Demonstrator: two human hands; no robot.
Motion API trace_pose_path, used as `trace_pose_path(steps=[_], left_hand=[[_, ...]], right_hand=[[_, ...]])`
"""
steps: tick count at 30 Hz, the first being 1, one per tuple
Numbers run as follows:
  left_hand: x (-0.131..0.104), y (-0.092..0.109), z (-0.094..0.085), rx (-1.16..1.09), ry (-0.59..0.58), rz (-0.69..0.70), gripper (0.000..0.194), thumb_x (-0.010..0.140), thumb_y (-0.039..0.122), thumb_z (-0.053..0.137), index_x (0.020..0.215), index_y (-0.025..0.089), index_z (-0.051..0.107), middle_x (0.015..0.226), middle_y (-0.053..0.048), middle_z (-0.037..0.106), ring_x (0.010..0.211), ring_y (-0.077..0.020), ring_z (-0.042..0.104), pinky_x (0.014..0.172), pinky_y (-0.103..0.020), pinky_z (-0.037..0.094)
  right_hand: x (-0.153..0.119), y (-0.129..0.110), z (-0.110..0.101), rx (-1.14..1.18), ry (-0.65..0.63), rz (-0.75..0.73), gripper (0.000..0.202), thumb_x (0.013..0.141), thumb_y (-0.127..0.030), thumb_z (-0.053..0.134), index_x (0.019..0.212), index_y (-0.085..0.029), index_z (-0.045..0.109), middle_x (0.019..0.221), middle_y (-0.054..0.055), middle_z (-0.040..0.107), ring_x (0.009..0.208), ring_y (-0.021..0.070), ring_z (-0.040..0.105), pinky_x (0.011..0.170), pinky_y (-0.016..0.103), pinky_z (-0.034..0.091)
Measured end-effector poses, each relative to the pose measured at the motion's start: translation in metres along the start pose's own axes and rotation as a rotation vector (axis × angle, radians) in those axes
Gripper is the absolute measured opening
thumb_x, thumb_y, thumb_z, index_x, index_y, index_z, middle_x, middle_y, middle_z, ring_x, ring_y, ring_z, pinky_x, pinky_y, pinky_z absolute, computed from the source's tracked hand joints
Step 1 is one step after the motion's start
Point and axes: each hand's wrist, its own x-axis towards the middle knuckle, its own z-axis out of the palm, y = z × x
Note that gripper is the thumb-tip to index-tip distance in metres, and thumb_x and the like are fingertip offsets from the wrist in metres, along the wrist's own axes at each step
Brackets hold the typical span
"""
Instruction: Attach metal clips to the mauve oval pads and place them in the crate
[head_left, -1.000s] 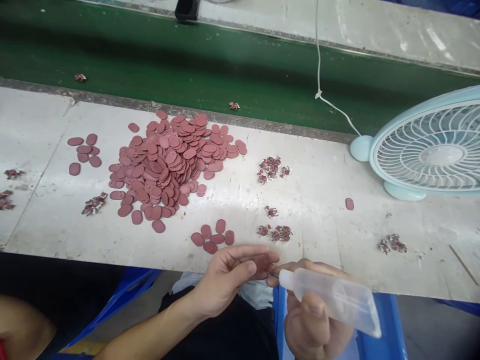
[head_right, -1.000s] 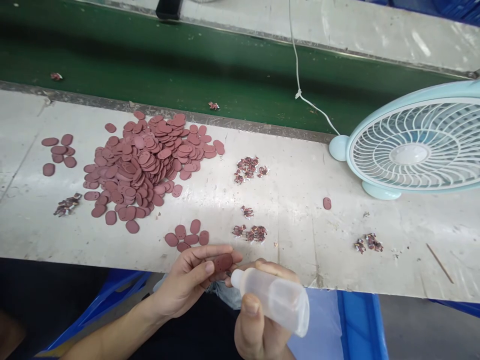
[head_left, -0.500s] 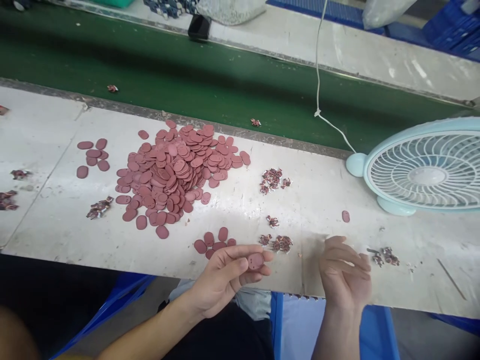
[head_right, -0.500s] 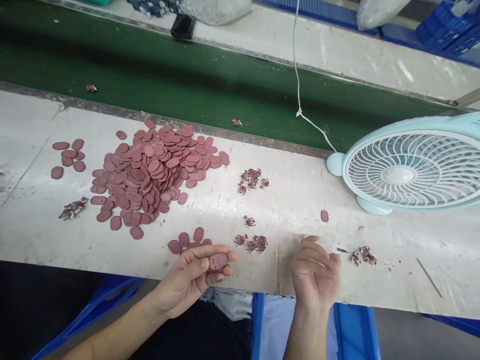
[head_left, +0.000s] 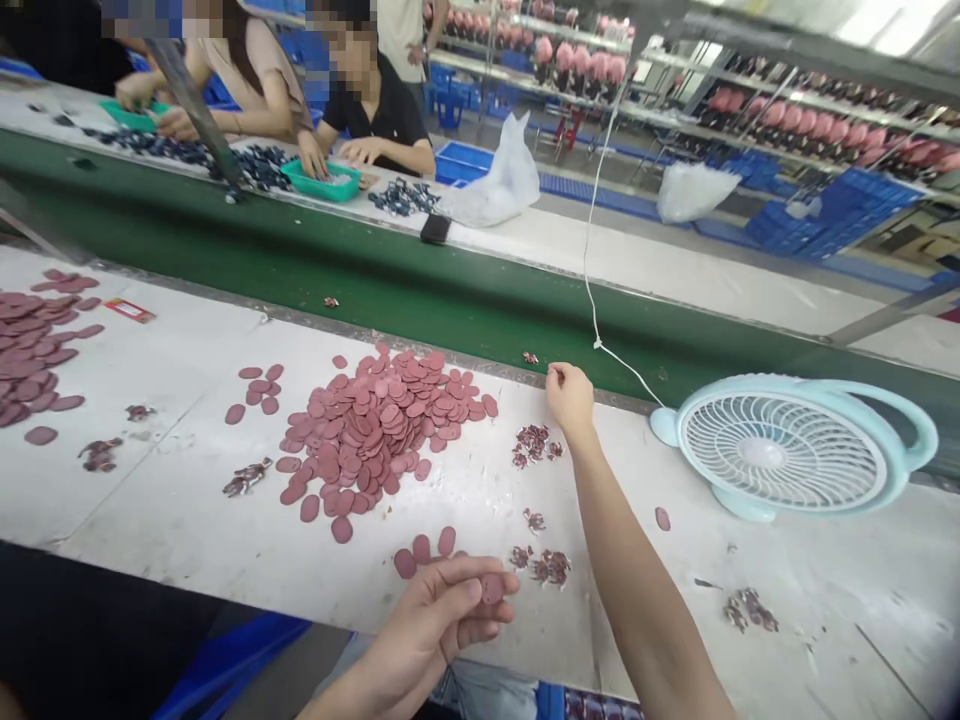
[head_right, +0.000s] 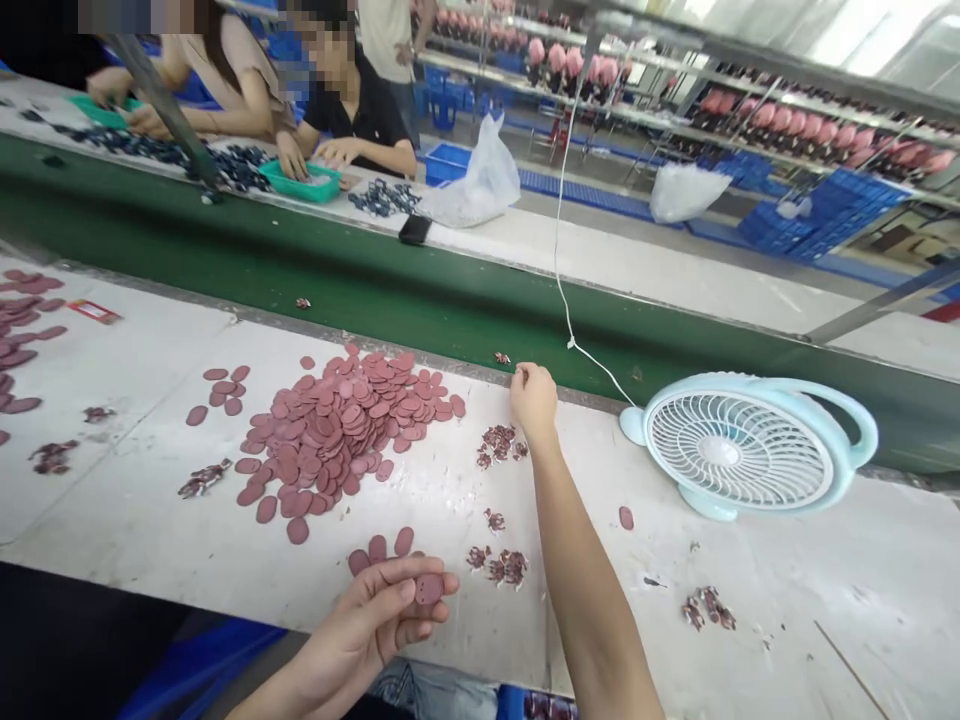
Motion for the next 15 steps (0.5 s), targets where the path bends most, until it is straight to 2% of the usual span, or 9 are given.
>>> trace_pose_path(steps=[2, 4, 8, 11, 13, 15], left_hand=[[-0.006, -0.002, 0.001, -0.003, -0.002, 0.013, 0.029, 0.084, 0.030, 0.078, 0.107, 0.013, 0.077, 0.114, -0.018, 0.078, 0.088, -0.0182, 0.076, 0.077, -0.024, 0.057], [-0.011, -0.003, 0.001, -0.011, 0.008, 0.020, 0.030, 0.082, 0.032, 0.081, 0.105, 0.013, 0.078, 0.112, -0.017, 0.079, 0.087, -0.0184, 0.076, 0.075, -0.024, 0.057], [-0.012, -0.001, -0.002, -0.025, 0.050, 0.025, 0.029, 0.079, 0.031, 0.083, 0.103, 0.014, 0.079, 0.109, -0.016, 0.080, 0.085, -0.0179, 0.076, 0.072, -0.022, 0.057], [-0.008, 0.004, -0.006, -0.029, 0.089, 0.060, 0.028, 0.082, 0.030, 0.081, 0.106, 0.015, 0.078, 0.114, -0.017, 0.078, 0.089, -0.0179, 0.076, 0.076, -0.023, 0.057], [-0.003, 0.008, -0.009, -0.022, 0.101, 0.096, 0.028, 0.084, 0.030, 0.079, 0.108, 0.015, 0.078, 0.120, -0.017, 0.077, 0.092, -0.0177, 0.075, 0.079, -0.023, 0.057], [0.001, 0.011, -0.011, 0.003, 0.098, 0.127, 0.028, 0.085, 0.029, 0.077, 0.110, 0.017, 0.078, 0.124, -0.016, 0.075, 0.095, -0.0180, 0.074, 0.079, -0.023, 0.057]], right_hand=[[0.027, -0.009, 0.011, -0.089, 0.001, -0.003, 0.030, 0.097, -0.034, 0.065, 0.121, -0.017, 0.064, 0.129, 0.010, 0.063, 0.114, 0.0255, 0.063, 0.097, 0.049, 0.054], [0.038, -0.018, 0.016, -0.144, -0.001, -0.004, 0.033, 0.097, -0.035, 0.065, 0.125, -0.018, 0.062, 0.132, 0.010, 0.061, 0.115, 0.0263, 0.063, 0.097, 0.049, 0.054], [0.035, -0.030, 0.014, -0.164, -0.001, -0.008, 0.031, 0.097, -0.034, 0.065, 0.123, -0.018, 0.063, 0.131, 0.010, 0.062, 0.114, 0.0254, 0.063, 0.097, 0.049, 0.054], [0.002, -0.033, 0.003, -0.092, -0.031, -0.018, 0.026, 0.094, -0.034, 0.068, 0.113, -0.015, 0.068, 0.118, 0.010, 0.070, 0.109, 0.0251, 0.066, 0.096, 0.047, 0.054], [-0.043, -0.031, -0.008, -0.004, -0.087, -0.025, 0.025, 0.091, -0.036, 0.070, 0.105, -0.016, 0.073, 0.104, 0.010, 0.076, 0.100, 0.0254, 0.071, 0.091, 0.042, 0.057], [-0.100, -0.025, -0.022, 0.095, -0.179, -0.016, 0.029, 0.085, -0.042, 0.074, 0.102, -0.019, 0.077, 0.099, 0.008, 0.079, 0.091, 0.0247, 0.074, 0.081, 0.036, 0.061]])
